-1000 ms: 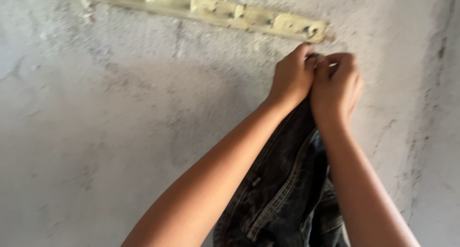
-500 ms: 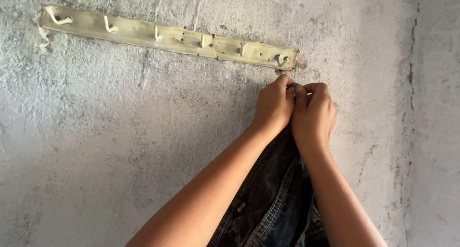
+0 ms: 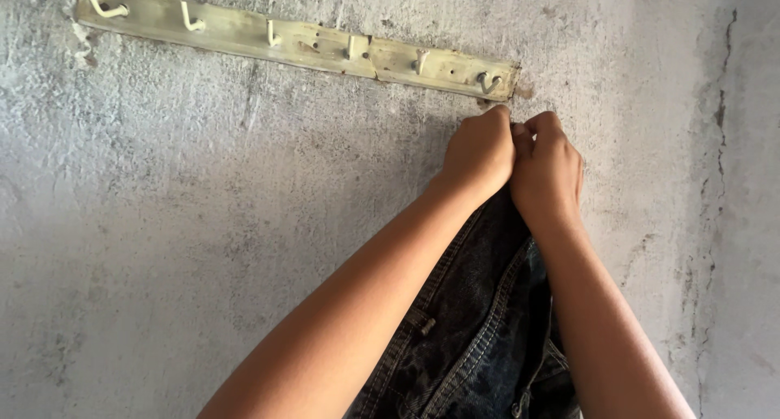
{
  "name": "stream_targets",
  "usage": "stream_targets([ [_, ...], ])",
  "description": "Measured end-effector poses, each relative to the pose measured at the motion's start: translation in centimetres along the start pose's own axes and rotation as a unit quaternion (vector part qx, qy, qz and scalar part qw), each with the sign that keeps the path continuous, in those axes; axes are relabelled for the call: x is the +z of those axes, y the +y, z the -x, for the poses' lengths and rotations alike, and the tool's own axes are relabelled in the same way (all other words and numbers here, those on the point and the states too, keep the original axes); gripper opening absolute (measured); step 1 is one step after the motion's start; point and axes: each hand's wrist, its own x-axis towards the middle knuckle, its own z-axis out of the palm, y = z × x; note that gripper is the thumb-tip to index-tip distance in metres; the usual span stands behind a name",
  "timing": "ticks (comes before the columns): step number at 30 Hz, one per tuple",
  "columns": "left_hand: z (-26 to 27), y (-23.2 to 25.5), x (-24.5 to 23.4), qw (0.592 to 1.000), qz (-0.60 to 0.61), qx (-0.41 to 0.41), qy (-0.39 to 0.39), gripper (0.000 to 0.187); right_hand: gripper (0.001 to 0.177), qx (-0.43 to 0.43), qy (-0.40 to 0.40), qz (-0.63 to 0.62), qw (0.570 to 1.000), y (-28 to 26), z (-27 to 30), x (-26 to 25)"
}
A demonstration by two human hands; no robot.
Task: The person picks up a dark denim jacket from a pile on a bench and hangs it on a wall-mounted hook rack. Then they pick up a white shirt and hang it on the same rack. Finally, they pick up a pair of light-colored trousers and hang them on the rack as well.
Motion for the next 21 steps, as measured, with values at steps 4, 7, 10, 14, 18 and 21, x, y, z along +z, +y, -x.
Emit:
stream_targets([
  [4, 0.1, 0.1, -0.3, 1.000, -0.001, -0.005, -0.019, 0.015, 0.026, -0.042, 0.008, 0.037, 0.998, 0.0, -0.3, -0.3],
  [7, 0.2, 0.3, -0.4, 0.998, -0.015, -0.010, -0.055, 0.016, 0.027, -0.010, -0.031, 0.014, 0.999, -0.2, -0.2, -0.6],
  [10, 0.1, 0.5, -0.6, 0.998, -0.030, 0.002, -0.062, 0.017, 0.028, 0.024, -0.069, 0.021, 0.997, -0.7, -0.3, -1.0],
  [14, 0.7, 0.8, -0.4, 0.996, -0.047, -0.016, -0.074, 0.019, 0.028, -0.003, -0.085, 0.050, 0.995, -0.2, 0.3, -1.6],
  [18, 1.2, 0.7, -0.3, 0.993, -0.073, -0.012, -0.096, 0.022, 0.024, -0.030, -0.093, 0.049, 0.994, 0.8, 0.5, -1.7],
  [21, 1.4, 0.6, -0.5, 0.989, -0.089, -0.022, -0.116, 0.023, 0.023, -0.010, -0.121, 0.031, 0.992, 1.2, 0.4, -1.5],
])
